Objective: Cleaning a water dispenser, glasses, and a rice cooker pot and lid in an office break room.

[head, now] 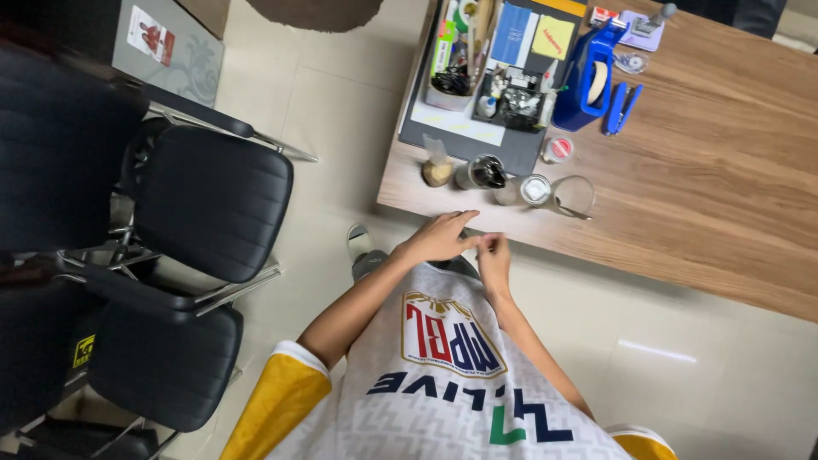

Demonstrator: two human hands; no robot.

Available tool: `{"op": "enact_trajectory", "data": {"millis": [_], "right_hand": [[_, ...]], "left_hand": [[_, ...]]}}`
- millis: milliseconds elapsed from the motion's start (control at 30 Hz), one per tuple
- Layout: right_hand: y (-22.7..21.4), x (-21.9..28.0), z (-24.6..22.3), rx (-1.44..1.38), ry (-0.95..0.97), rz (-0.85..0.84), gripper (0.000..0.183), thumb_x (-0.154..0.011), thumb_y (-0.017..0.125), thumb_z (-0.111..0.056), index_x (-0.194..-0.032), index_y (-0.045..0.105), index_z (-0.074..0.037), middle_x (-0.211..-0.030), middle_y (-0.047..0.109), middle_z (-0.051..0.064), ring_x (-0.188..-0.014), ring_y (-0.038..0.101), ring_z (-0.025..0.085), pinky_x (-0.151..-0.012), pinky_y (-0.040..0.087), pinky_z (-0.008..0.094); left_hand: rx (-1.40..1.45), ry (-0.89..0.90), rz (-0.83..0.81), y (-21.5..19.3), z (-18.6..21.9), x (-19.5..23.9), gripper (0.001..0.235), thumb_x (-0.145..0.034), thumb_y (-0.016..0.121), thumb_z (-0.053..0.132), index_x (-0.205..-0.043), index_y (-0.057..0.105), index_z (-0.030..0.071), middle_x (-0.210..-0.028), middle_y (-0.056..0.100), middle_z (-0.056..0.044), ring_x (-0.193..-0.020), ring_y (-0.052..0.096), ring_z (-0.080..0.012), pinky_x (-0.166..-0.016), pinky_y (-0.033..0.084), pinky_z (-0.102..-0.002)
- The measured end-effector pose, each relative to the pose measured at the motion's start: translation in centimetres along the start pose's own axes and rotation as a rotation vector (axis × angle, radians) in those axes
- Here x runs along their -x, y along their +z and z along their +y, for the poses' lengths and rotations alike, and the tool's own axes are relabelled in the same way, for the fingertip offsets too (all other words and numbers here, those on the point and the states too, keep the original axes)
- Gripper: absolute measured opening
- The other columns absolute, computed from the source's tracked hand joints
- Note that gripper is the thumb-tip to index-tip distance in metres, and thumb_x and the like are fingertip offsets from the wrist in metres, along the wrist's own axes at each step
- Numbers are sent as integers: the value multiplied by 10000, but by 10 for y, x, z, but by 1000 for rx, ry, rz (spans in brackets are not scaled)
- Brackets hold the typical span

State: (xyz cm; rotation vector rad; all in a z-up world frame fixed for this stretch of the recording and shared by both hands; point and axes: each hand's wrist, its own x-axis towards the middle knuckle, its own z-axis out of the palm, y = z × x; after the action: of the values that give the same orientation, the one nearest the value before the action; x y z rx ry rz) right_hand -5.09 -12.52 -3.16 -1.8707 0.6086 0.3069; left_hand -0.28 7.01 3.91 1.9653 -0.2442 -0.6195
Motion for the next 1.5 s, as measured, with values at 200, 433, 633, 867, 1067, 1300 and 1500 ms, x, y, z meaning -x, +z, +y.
{"op": "enact_trajectory", "data": {"millis": [200, 433, 633, 867, 1067, 1300, 1500], "right_hand": [[69, 45, -62, 139, -83, -474, 167, -1018, 594, -159, -1022, 634, 3, -831, 633, 28, -752, 552, 109, -685, 486, 276], [156, 65, -125, 135, -72, -661, 181, -949, 603, -111, -1094, 661, -20, -894, 665, 19, -808, 604, 89, -745, 524, 258], [234, 50, -167, 144, -164, -714, 157, -1002, 600, -140, -1094, 657, -26, -906, 634, 21, -807, 568, 95, -706, 459, 268], [310, 40, -234, 159, -173, -838, 165, -1002, 594, -163, -1096, 647, -37, -930, 664, 24, -864, 625, 105, -763, 520, 270], [378, -3, -247, 149, -183, -942, 203, -1007, 594, -167, -1136, 650, -21, -989, 671, 39, -899, 634, 127, -813, 524, 280], [445, -86, -309, 182, -186, -1003, 240, -1055, 591, -202, -1126, 668, 14, -976, 676, 65, -900, 619, 144, -833, 501, 296], [482, -189, -389, 184, -254, -979, 255, -1023, 569, -212, -1149, 673, -17, -1025, 700, 36, -907, 641, 138, -840, 528, 295]], "left_hand": [[36, -101, 102, -72, -14, 76, 634, -953, 636, 378, -1465, 487, 36, -1396, 602, -241, -1245, 610, -411, -1013, 501, -465], [21, -196, 255, -167, -34, 171, 623, -952, 643, 359, -1466, 492, 42, -1386, 608, -233, -1246, 601, -411, -1023, 492, -468], [-2, -169, 457, -223, -80, 222, 598, -953, 660, 330, -1447, 508, 28, -1385, 615, -239, -1272, 583, -418, -1049, 470, -462], [152, -209, 667, -234, -125, 214, 579, -972, 653, 336, -1436, 523, 16, -1367, 637, -224, -1272, 610, -383, -1056, 481, -438], [278, -227, 691, -236, -145, 185, 544, -977, 651, 322, -1432, 545, 45, -1341, 667, -195, -1221, 652, -352, -1025, 502, -428], [268, -224, 761, -325, -164, 118, 484, -956, 683, 290, -1388, 598, 90, -1256, 713, -180, -1153, 697, -336, -961, 551, -409], [73, -160, 765, -460, -163, 33, 465, -956, 683, 247, -1373, 603, 59, -1257, 706, -208, -1134, 672, -388, -961, 538, -442]]}}
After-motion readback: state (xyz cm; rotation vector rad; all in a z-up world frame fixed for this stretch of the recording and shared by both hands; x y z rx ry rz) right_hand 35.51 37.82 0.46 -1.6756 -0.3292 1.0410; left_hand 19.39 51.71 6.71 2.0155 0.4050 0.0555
